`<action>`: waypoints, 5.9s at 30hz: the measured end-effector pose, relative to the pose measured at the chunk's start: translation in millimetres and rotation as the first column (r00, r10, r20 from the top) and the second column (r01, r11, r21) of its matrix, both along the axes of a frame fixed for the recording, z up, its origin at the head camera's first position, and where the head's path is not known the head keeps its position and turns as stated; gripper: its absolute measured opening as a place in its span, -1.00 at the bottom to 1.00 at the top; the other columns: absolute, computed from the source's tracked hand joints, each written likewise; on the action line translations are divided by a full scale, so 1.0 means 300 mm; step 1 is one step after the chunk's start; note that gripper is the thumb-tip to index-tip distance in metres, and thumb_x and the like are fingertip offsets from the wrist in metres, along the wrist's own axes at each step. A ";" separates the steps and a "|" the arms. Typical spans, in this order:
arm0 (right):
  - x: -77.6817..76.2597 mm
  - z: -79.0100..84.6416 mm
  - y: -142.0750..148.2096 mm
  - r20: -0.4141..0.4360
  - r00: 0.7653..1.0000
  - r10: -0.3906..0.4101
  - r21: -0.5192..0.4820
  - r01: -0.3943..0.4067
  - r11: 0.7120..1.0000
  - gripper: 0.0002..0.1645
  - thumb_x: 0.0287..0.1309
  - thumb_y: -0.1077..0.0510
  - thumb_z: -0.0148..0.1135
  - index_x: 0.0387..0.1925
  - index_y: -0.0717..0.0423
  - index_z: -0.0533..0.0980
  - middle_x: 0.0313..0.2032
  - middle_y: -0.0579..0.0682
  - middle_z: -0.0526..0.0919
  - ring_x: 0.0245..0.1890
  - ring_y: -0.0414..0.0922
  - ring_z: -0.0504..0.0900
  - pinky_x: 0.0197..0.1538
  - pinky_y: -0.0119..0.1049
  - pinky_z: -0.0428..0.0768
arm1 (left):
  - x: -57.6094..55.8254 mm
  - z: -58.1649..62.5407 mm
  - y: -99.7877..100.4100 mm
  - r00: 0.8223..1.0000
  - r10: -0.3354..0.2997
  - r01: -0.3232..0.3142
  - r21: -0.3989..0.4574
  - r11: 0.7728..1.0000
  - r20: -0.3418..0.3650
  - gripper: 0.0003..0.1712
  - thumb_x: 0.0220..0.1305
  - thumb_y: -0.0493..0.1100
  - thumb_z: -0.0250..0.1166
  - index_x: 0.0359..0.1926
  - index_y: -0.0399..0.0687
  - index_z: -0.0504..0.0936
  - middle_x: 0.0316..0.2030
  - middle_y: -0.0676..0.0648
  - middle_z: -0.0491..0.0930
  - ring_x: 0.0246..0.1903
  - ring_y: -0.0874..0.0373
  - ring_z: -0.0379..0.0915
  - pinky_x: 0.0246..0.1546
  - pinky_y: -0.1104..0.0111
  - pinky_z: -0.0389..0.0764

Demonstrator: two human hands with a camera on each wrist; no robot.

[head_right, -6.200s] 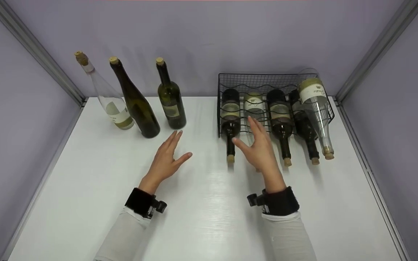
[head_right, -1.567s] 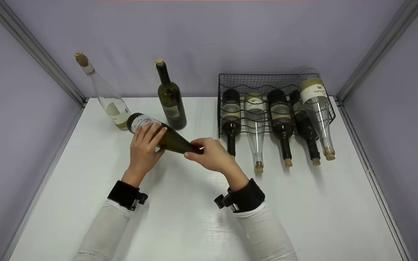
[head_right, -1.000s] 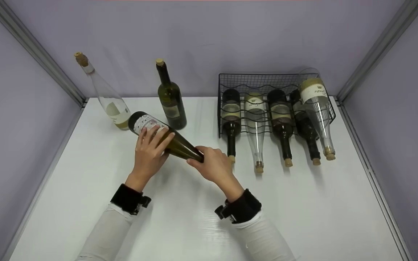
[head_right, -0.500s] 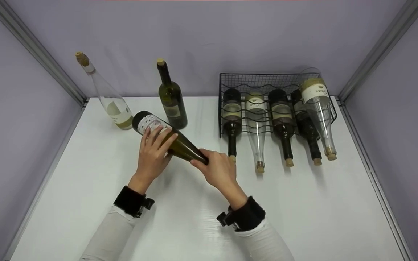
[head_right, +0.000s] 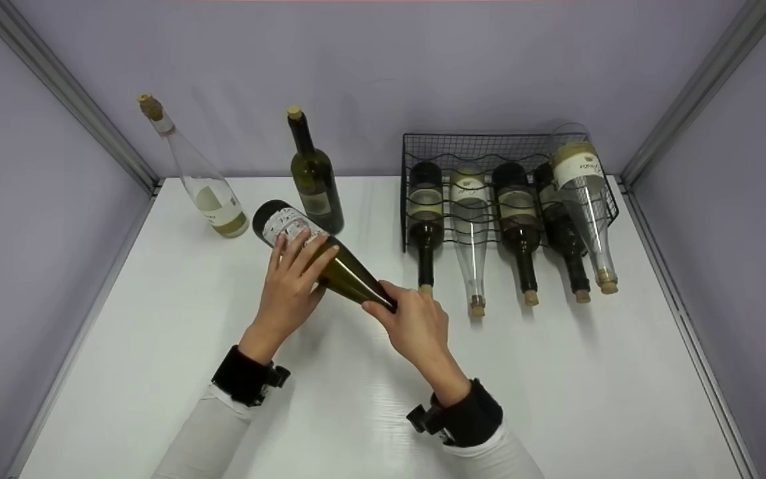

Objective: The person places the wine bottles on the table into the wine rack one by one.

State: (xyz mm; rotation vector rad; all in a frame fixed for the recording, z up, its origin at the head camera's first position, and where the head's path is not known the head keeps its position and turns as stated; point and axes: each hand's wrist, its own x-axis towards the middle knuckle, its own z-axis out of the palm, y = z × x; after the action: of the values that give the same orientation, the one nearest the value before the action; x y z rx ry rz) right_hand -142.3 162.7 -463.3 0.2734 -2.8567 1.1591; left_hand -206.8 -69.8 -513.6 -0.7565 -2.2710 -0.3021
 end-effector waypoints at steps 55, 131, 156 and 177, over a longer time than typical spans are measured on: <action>-0.039 0.045 0.302 -0.010 0.919 -0.395 -0.095 0.392 0.915 -0.34 0.24 -0.17 0.29 0.22 0.16 0.53 -0.46 0.08 0.68 -0.61 -0.27 0.49 -0.55 -0.39 0.36 | 0.056 -0.032 0.224 0.888 -0.061 0.121 -0.103 0.987 0.456 -0.30 0.47 0.34 -0.15 0.50 0.23 0.21 0.49 -0.07 0.08 0.45 0.01 -0.02 0.33 -0.07 0.16; -0.269 -0.045 0.608 0.220 0.773 -0.595 -0.131 0.628 0.767 -0.22 0.32 -0.28 0.10 0.38 0.12 0.36 -0.40 -0.24 0.64 -0.62 -0.38 0.52 -0.51 -0.48 0.48 | 0.074 -0.041 0.410 0.804 -0.133 0.208 -0.064 0.976 0.580 -0.25 0.46 0.38 -0.26 0.54 0.25 0.06 0.52 -0.02 -0.04 0.47 0.03 -0.10 0.36 -0.05 0.11; -0.250 -0.052 0.603 0.215 0.819 -0.532 -0.087 0.558 0.825 -0.15 0.33 -0.25 0.05 0.43 0.21 0.23 0.06 0.26 0.57 -0.55 -0.39 0.57 -0.47 -0.52 0.57 | 0.077 -0.056 0.402 0.802 -0.122 0.192 -0.060 0.979 0.585 -0.26 0.50 0.32 -0.25 0.56 0.19 0.01 0.51 -0.02 0.01 0.46 0.04 -0.05 0.35 -0.03 0.13; -0.215 -0.026 0.578 0.034 0.901 -0.433 -0.020 0.433 0.901 -0.10 0.35 -0.03 0.15 0.48 0.35 0.02 0.33 0.51 0.17 0.31 0.43 0.17 0.30 0.26 0.17 | 0.033 -0.070 0.317 0.792 -0.077 0.097 -0.001 0.995 0.605 -0.23 0.47 0.35 -0.19 0.55 0.17 0.05 0.51 -0.05 0.02 0.46 0.05 -0.05 0.36 -0.05 0.09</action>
State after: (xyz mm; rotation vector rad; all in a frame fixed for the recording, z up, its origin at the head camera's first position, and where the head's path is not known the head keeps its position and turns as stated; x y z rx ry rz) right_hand -206.7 336.2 -471.3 -0.3695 -2.7131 1.1079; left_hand -196.8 25.2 -534.7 -0.8727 -2.8513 -0.6304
